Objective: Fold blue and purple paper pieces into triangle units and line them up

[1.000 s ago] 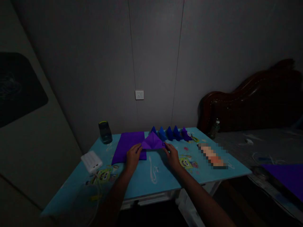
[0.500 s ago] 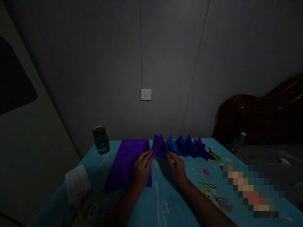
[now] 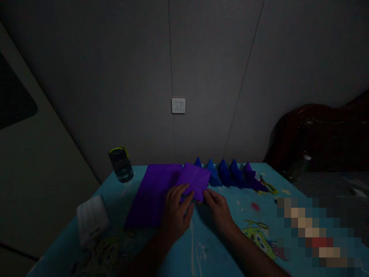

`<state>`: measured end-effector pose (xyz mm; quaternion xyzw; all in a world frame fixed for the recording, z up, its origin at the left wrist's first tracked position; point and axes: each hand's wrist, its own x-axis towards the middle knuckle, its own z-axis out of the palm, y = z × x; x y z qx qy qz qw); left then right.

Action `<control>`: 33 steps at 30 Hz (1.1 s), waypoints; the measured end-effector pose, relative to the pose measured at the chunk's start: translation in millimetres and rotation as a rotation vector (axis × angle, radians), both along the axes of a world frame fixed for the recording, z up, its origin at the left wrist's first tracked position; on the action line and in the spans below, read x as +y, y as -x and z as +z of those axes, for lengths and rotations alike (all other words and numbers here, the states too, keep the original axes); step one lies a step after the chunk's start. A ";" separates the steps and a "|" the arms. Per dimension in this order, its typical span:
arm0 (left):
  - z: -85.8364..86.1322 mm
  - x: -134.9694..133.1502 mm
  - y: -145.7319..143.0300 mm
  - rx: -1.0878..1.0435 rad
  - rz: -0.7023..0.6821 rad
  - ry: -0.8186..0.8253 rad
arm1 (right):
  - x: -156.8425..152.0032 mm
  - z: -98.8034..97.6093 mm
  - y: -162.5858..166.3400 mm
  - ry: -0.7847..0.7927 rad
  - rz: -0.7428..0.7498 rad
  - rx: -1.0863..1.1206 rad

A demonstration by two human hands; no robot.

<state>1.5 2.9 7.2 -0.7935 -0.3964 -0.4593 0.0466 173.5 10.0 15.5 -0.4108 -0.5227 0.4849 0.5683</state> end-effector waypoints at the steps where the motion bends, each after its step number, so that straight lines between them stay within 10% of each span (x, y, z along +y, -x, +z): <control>1: -0.8 1.6 2.0 -0.086 0.042 0.030 | 0.6 0.2 -0.7 0.001 0.014 0.002; 8: 1.7 9.6 8.2 -0.618 0.028 0.555 | -3.5 -3.1 1.9 -0.032 0.191 -0.176; 15: 4.1 18.0 19.3 -0.666 -0.004 0.682 | 6.9 -2.5 -35.6 -0.364 0.023 -0.573; 20: 3.6 16.4 17.0 -0.668 -0.086 0.773 | 7.5 4.7 -47.4 -0.490 0.191 -0.765; 33: 10.6 -1.0 8.2 -0.493 -0.279 0.666 | 5.1 7.0 -31.7 -0.296 -0.109 -0.401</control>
